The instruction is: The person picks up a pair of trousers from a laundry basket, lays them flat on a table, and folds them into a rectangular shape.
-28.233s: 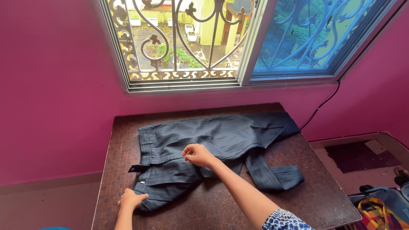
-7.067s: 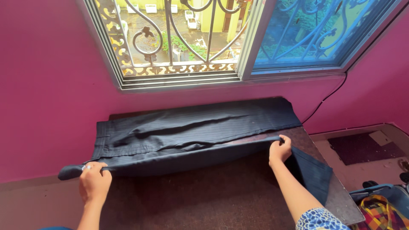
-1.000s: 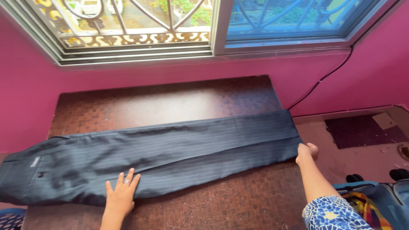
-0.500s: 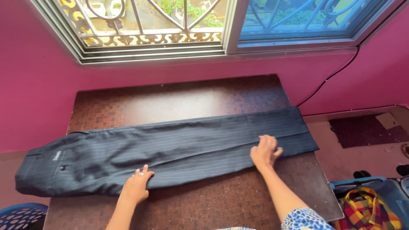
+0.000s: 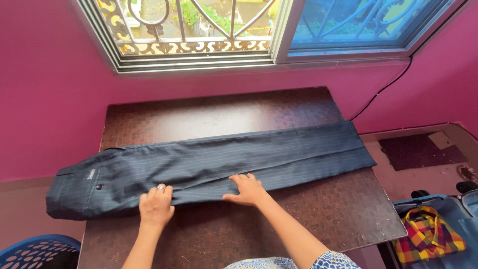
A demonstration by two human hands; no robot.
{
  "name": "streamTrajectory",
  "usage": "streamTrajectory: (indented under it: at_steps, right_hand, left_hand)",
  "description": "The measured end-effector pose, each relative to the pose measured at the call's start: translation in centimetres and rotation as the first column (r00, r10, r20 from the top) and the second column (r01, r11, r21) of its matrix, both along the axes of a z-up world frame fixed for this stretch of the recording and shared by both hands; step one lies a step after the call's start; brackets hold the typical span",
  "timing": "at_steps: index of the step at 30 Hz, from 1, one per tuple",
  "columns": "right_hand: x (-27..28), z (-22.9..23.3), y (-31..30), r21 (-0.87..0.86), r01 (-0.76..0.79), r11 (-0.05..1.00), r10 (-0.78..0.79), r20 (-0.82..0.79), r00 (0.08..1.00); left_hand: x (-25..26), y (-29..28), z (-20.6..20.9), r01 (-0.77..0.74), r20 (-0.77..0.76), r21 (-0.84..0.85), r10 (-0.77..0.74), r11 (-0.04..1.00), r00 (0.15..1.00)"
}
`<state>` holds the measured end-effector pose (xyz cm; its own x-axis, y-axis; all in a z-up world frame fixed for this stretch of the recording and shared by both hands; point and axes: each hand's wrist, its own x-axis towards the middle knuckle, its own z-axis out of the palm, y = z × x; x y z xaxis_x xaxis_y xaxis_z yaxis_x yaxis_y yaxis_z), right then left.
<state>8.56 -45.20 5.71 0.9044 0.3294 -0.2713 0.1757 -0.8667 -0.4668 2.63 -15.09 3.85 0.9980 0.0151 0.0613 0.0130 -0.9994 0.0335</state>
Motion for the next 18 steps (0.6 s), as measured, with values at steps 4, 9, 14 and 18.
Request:
streamTrajectory:
  at_steps: [4,9,14,18]
  right_hand:
    - [0.4,0.6,1.0,-0.19,-0.081,0.978,0.04,-0.213,0.976]
    - [1.7,-4.1,0.2,-0.262,-0.064,0.963,0.028,-0.135,0.99]
    - [2.3,-5.0,0.1,-0.295,-0.007,0.956,-0.04,-0.153,0.987]
    - [1.9,-4.9,0.2,-0.294,0.009,0.956,-0.057,-0.154,0.986]
  left_hand:
    - [-0.4,1.4,-2.8,-0.083,-0.048,-0.033,0.082,0.996,0.996]
    - [-0.4,1.4,-3.3,-0.004,-0.202,-0.144,-0.025,0.99,0.979]
    - [-1.2,1.2,-0.6,-0.024,-0.395,-0.135,-0.032,0.99,0.918]
    - [-1.1,1.3,-0.1,-0.023,-0.375,-0.128,-0.027,0.991,0.927]
